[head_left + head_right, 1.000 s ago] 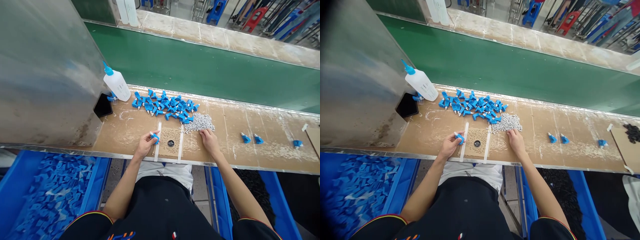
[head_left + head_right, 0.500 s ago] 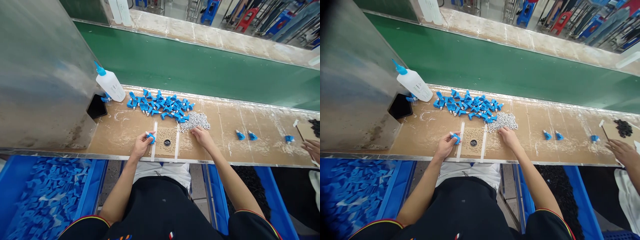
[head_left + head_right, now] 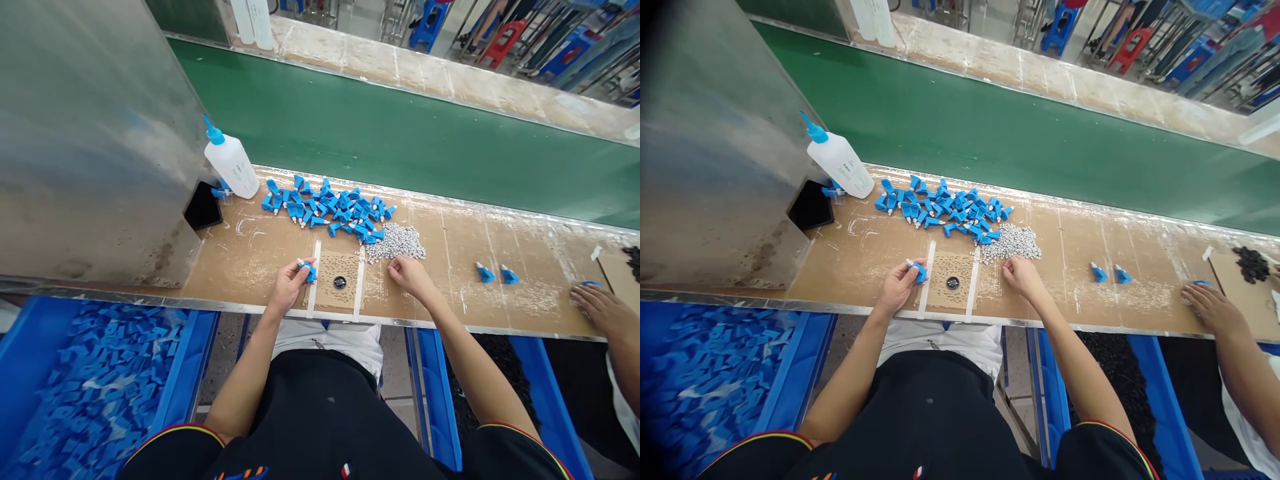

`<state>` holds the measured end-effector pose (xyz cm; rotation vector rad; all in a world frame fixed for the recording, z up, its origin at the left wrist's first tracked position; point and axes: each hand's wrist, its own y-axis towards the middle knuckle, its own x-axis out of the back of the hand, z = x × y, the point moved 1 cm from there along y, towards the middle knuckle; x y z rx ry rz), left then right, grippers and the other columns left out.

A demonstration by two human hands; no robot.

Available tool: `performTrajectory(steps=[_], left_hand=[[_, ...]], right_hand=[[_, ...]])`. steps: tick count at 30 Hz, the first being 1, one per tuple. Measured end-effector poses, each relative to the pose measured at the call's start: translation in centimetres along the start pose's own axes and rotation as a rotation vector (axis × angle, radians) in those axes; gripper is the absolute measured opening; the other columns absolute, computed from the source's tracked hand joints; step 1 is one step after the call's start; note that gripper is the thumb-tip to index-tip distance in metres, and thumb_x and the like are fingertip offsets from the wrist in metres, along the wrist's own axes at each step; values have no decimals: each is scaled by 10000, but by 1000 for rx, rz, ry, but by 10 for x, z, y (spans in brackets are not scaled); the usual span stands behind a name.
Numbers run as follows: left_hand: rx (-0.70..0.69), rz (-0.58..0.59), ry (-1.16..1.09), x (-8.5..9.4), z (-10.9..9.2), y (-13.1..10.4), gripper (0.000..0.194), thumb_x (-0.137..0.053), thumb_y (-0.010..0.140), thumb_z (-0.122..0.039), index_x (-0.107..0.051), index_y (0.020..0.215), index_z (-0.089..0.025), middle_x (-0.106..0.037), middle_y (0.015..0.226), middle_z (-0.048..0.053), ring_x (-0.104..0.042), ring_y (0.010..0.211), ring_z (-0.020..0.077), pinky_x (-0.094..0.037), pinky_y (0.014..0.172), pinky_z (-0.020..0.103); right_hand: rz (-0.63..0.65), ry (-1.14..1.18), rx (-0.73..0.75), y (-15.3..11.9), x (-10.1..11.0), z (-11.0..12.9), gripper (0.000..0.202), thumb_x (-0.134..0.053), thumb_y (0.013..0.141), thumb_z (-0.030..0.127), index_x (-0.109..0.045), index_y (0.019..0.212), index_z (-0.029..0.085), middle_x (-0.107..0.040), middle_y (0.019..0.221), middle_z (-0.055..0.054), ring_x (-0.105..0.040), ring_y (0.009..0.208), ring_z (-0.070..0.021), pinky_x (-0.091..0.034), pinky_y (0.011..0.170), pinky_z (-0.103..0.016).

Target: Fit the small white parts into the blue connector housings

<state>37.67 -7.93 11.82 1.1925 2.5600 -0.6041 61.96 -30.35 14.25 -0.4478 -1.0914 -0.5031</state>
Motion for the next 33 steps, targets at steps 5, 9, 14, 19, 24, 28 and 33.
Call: performTrajectory(steps=[5,9,14,19,24,28,33], left_hand=[[-20,11,-1,0,0,-1,580,-857,652,-592,-768,979,-121,-683,734,25,-627,634,122,-520,615,256],[-30,13,7,2,3,-1,565,-852,666,-578,-770,985,-119,-689,749,36,-621,646,124,-514,622,254],[-24,23,-10,2,3,0,585,-848,674,-581,-774,1019,-114,-670,734,30,-597,647,122,-521,649,271],[-24,24,-16,1,2,0,594,-852,666,-587,-774,1021,-117,-663,748,23,-588,658,115,-518,644,254],[-28,34,-16,0,0,0,559,-844,680,-581,-769,988,-121,-660,759,23,-573,660,111,-520,636,248],[-29,40,-21,0,-1,0,531,-848,688,-561,-766,978,-124,-656,755,19,-571,661,111,-522,626,246],[-21,41,-11,1,0,-1,515,-841,706,-544,-767,997,-125,-672,796,30,-589,679,114,-531,632,245]], right_hand=[[9,8,113,-8,-10,13,145,-552,809,162,-504,695,239,-609,724,-23,-567,652,-181,-433,646,-297],[-126,41,262,-22,-29,35,135,-494,930,206,-546,809,236,-619,786,-42,-587,686,-189,-466,658,-305],[-189,-8,320,-28,-41,50,200,-430,1006,241,-556,850,235,-616,825,-66,-601,767,-211,-484,713,-326],[-162,-18,355,-27,-37,50,207,-419,1021,252,-555,866,234,-617,832,-69,-597,777,-215,-477,708,-331],[-130,10,334,-26,-36,49,210,-426,1015,261,-543,842,237,-612,812,-64,-581,735,-210,-469,689,-331],[-113,31,321,-25,-36,49,213,-420,1009,268,-552,845,239,-613,811,-64,-585,736,-216,-476,696,-336],[-97,44,322,-25,-35,47,209,-419,1001,274,-574,866,239,-622,820,-67,-586,741,-221,-482,700,-345]])
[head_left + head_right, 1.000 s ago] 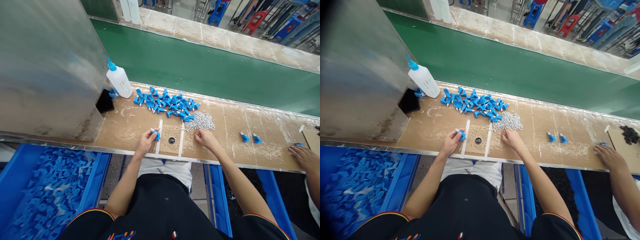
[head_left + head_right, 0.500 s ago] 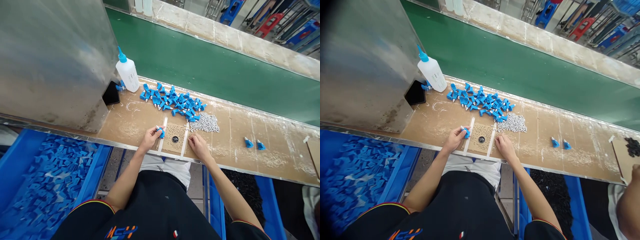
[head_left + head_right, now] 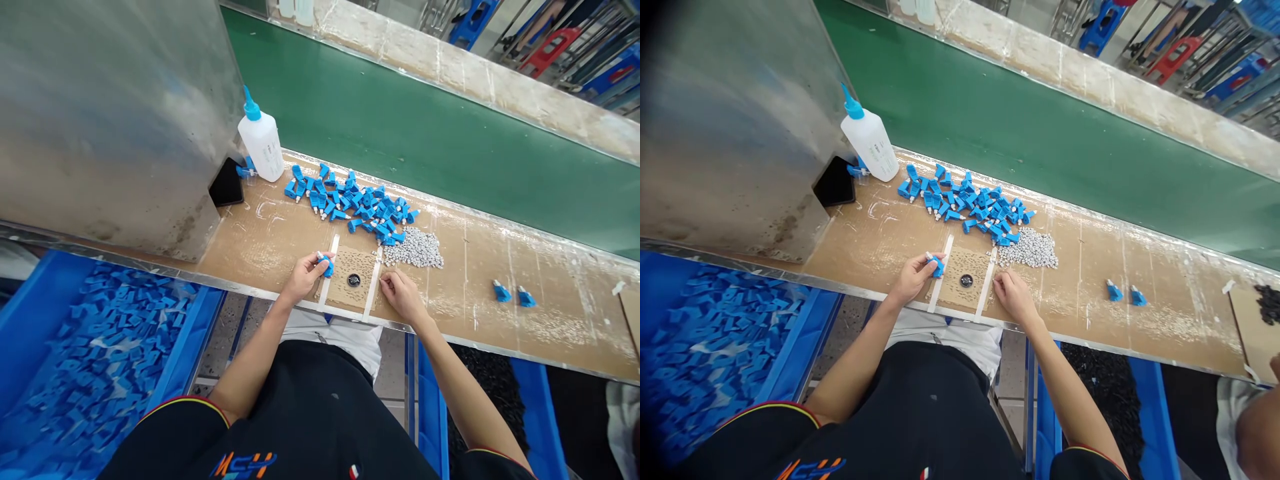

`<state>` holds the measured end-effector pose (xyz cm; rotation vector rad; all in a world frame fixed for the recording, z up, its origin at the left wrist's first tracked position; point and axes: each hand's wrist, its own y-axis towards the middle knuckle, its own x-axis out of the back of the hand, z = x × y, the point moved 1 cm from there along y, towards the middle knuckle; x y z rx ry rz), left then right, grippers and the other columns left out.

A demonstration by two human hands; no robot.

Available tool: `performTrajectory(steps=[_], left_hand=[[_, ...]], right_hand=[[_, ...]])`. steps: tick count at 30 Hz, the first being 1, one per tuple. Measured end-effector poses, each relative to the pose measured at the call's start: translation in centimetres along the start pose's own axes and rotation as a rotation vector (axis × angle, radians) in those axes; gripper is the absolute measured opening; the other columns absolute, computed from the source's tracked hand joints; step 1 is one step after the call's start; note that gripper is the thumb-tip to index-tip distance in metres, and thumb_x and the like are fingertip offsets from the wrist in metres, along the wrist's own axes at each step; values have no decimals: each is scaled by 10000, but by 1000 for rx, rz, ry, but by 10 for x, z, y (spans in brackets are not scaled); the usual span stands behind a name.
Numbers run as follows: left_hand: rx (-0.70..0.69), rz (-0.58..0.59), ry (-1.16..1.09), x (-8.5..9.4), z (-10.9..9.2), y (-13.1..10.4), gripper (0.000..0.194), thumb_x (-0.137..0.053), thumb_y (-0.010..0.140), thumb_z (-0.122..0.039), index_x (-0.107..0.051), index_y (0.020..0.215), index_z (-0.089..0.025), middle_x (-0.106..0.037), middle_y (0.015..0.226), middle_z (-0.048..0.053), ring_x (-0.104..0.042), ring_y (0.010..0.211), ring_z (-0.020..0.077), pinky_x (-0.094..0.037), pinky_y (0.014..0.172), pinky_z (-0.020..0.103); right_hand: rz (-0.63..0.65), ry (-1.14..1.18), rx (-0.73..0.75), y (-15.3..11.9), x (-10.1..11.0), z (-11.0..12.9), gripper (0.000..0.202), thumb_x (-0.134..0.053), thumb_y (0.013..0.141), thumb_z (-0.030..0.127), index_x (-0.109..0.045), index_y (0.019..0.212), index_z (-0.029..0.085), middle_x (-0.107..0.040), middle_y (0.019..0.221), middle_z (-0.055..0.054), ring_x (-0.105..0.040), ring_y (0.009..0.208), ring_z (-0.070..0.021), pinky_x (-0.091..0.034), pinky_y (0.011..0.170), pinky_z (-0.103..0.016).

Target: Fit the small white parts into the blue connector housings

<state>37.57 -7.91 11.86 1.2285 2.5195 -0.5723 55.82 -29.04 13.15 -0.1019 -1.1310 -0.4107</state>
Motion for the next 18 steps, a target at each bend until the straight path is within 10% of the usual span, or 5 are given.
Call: performTrajectory(steps=[18], left_hand=[[-25,22,-9,-1,1,0,542,-824,717,-570,-760,1005,-114,-641,740,13,-569,646,108,-517,633,256]], right_hand=[[20,-24,45,4,7,1,209,-426,1001,271,-531,822,239,-604,782,-51,-589,694,-206,-455,643,-318]])
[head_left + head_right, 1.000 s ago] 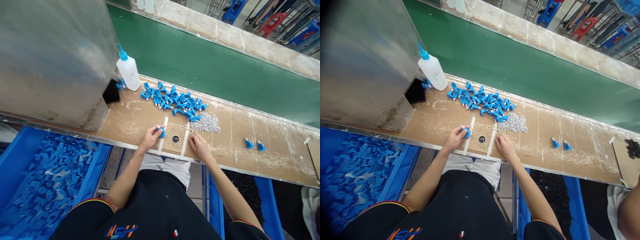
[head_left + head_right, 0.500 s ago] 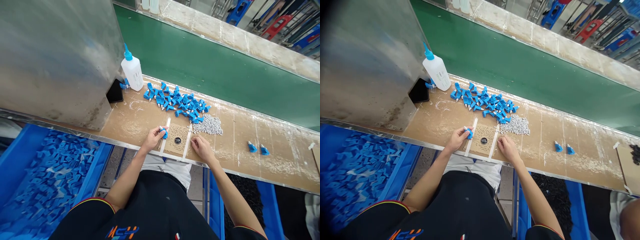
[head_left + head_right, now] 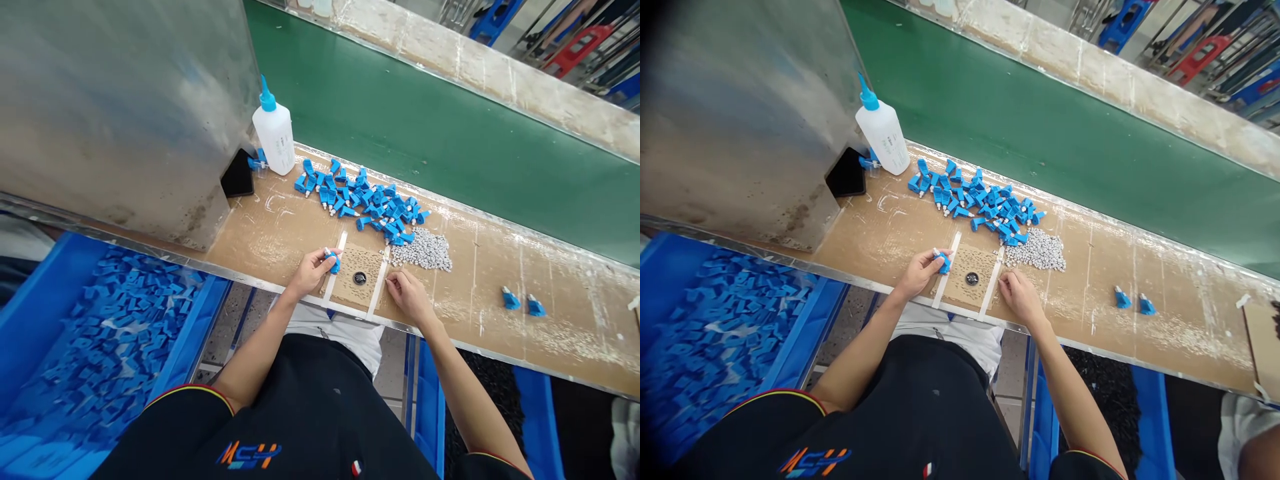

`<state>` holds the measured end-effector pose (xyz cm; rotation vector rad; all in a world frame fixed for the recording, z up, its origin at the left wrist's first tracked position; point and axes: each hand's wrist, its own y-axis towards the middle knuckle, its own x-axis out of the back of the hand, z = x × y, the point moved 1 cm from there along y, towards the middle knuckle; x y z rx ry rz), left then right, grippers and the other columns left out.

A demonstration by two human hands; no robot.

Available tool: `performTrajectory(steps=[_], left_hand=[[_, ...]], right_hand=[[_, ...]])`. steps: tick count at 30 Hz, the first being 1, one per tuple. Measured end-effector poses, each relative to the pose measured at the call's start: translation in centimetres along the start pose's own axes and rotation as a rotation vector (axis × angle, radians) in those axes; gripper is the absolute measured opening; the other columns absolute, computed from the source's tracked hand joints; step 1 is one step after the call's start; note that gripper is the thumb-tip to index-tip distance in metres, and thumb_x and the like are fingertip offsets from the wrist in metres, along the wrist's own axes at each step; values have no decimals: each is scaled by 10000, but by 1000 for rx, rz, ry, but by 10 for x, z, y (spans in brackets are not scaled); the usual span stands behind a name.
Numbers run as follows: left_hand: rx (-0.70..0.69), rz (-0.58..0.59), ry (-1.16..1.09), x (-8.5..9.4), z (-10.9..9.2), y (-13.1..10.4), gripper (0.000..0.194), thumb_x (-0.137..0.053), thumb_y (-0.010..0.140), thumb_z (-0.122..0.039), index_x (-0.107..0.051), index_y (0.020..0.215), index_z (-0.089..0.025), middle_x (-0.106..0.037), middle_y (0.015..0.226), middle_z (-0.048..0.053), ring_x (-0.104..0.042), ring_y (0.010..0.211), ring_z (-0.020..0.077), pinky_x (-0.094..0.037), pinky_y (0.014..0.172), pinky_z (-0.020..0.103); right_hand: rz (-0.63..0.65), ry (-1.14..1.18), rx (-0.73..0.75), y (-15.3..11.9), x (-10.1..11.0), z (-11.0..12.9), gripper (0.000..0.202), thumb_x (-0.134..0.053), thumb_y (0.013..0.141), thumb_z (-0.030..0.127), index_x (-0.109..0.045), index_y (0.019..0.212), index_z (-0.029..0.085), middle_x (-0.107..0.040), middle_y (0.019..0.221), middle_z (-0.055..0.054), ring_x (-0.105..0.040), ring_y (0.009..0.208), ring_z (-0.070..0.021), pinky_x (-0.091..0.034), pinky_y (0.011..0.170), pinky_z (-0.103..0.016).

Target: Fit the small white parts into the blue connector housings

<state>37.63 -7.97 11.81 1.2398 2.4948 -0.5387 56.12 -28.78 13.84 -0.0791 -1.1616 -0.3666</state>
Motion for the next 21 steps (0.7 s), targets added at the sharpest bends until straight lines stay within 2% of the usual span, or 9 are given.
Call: performTrajectory(steps=[5,10,21], left_hand=[[-9,8,-8,-1,-1,1,554,-829,703,-584,-767,995,-116,-654,763,21,-577,658,108,-513,644,256],[-5,-2,-25,0,0,1,558,-837,695,-580,-766,996,-115,-649,750,16,-579,656,106,-505,640,251],[7,6,-74,2,2,0,571,-843,692,-576,-764,1007,-107,-656,736,12,-593,668,105,-497,652,240]], right_hand=[[18,-21,14,8,5,18,226,-409,1023,303,-546,856,235,-618,801,-52,-593,685,-189,-457,653,-303],[127,-129,69,24,-1,40,229,-424,1021,296,-586,872,231,-642,837,-70,-613,754,-206,-428,658,-303],[218,-362,99,35,-16,54,247,-433,1011,230,-612,844,199,-645,812,-91,-608,737,-206,-333,587,-309]])
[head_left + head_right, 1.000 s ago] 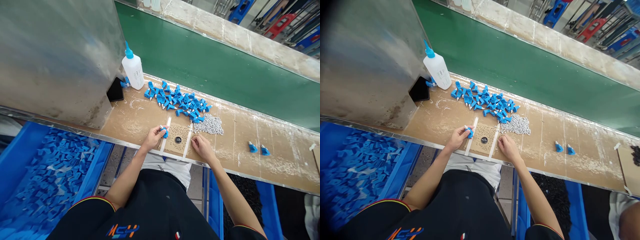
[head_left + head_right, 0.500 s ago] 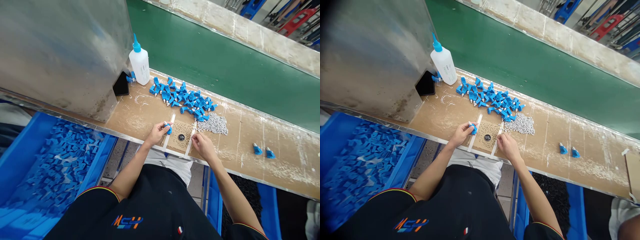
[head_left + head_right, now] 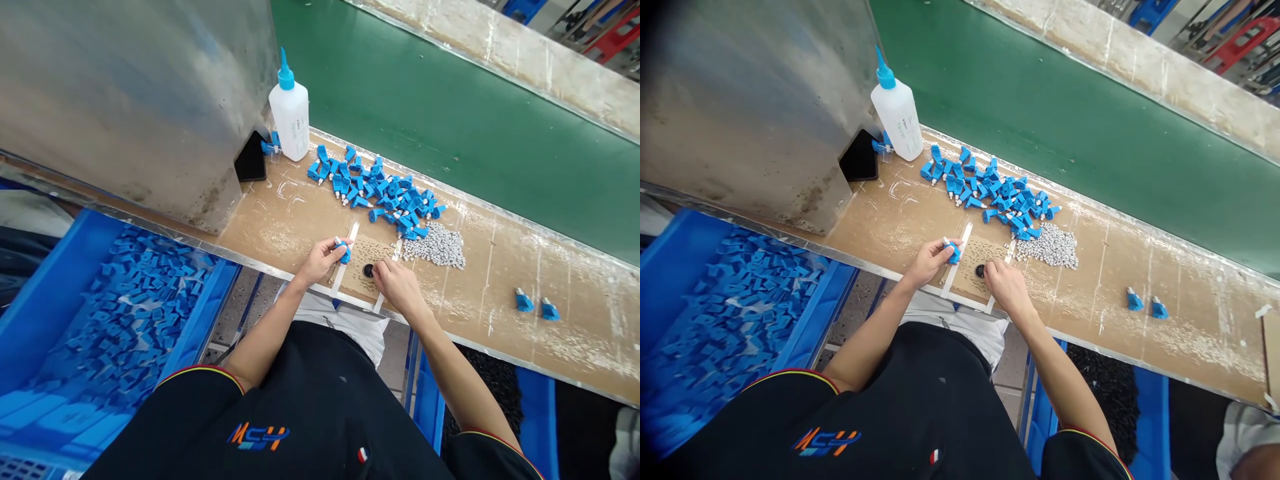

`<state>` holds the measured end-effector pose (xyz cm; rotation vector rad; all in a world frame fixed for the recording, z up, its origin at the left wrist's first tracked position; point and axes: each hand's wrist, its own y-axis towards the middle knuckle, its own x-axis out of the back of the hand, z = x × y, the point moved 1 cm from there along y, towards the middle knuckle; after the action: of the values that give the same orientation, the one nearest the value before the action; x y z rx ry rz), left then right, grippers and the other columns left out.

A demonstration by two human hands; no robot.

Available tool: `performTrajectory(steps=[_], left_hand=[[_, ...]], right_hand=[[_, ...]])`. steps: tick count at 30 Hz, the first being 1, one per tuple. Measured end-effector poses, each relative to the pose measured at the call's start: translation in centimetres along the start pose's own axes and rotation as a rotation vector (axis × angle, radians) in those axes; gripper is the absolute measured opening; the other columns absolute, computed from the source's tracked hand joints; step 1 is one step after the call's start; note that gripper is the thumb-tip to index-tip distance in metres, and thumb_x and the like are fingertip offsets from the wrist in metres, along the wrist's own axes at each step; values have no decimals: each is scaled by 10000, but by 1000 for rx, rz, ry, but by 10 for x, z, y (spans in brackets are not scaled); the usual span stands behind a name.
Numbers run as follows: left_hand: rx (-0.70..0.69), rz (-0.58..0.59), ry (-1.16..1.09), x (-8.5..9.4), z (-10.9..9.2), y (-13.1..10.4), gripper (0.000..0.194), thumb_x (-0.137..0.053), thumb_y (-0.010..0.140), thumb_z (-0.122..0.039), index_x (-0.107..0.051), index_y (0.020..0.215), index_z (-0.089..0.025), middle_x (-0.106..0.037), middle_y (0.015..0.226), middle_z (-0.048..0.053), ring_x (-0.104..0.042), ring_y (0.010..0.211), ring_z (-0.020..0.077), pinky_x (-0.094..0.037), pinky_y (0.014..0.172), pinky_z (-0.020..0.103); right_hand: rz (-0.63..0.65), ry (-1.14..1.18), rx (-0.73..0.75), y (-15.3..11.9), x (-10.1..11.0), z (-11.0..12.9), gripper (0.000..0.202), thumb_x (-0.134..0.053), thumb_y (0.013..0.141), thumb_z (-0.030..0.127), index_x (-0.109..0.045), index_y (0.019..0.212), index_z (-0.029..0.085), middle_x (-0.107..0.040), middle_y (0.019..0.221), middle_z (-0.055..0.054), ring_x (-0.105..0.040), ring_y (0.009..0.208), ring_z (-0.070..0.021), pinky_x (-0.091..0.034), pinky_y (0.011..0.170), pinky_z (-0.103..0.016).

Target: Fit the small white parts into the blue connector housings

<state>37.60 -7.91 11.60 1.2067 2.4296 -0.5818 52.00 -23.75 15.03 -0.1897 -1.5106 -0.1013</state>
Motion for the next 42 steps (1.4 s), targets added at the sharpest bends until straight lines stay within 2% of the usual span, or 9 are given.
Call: performTrajectory(steps=[3,9,12,18,27,31,36,42], left_hand=[[-11,-5,-6,1,2,0,565,-843,697,-571,-764,1009,-106,-673,755,22,-605,684,108,-497,675,244],[-24,12,-4,2,4,1,532,-840,710,-554,-771,1008,-119,-696,803,36,-617,723,117,-497,717,253],[-25,14,2,2,3,1,519,-842,711,-546,-775,999,-120,-690,803,33,-598,717,111,-489,711,249],[-33,2,26,1,2,1,527,-845,701,-555,-779,981,-114,-682,813,31,-589,716,105,-480,705,242],[-34,15,47,1,1,1,521,-834,708,-569,-774,980,-129,-687,832,36,-607,725,111,-505,717,246],[-49,44,76,-5,4,-8,459,-834,726,-536,-775,964,-148,-694,903,47,-629,776,127,-526,742,252],[-45,47,62,-12,14,-24,445,-839,727,-522,-767,941,-139,-716,913,69,-659,811,162,-544,727,270],[-97,28,34,-9,18,-22,435,-891,668,-492,-730,909,-167,-696,812,14,-649,750,133,-527,720,245]], right_hand=[[-29,-5,19,0,6,-1,246,-441,1009,223,-610,833,194,-648,805,-80,-608,731,-198,-346,601,-303],[-210,76,-62,-9,19,-23,239,-419,1018,237,-597,861,209,-652,814,-60,-607,742,-184,-393,642,-279],[-194,77,-55,-17,15,-26,243,-419,1017,243,-585,841,216,-648,793,-54,-603,718,-184,-393,622,-283],[-166,78,-12,-25,-1,-18,226,-449,1009,238,-579,826,211,-657,788,-54,-617,714,-183,-386,598,-281],[-157,46,30,-24,-3,-12,214,-469,994,220,-583,813,209,-643,769,-61,-597,686,-182,-373,588,-289],[-224,226,-24,-24,11,-11,177,-491,976,212,-560,814,221,-630,766,-41,-576,663,-170,-393,589,-284],[-431,594,-121,-19,35,12,119,-540,956,201,-542,842,238,-597,740,1,-541,624,-147,-441,601,-282],[-525,841,-145,0,29,54,99,-555,955,212,-573,861,240,-676,862,-38,-629,767,-170,-510,646,-302]])
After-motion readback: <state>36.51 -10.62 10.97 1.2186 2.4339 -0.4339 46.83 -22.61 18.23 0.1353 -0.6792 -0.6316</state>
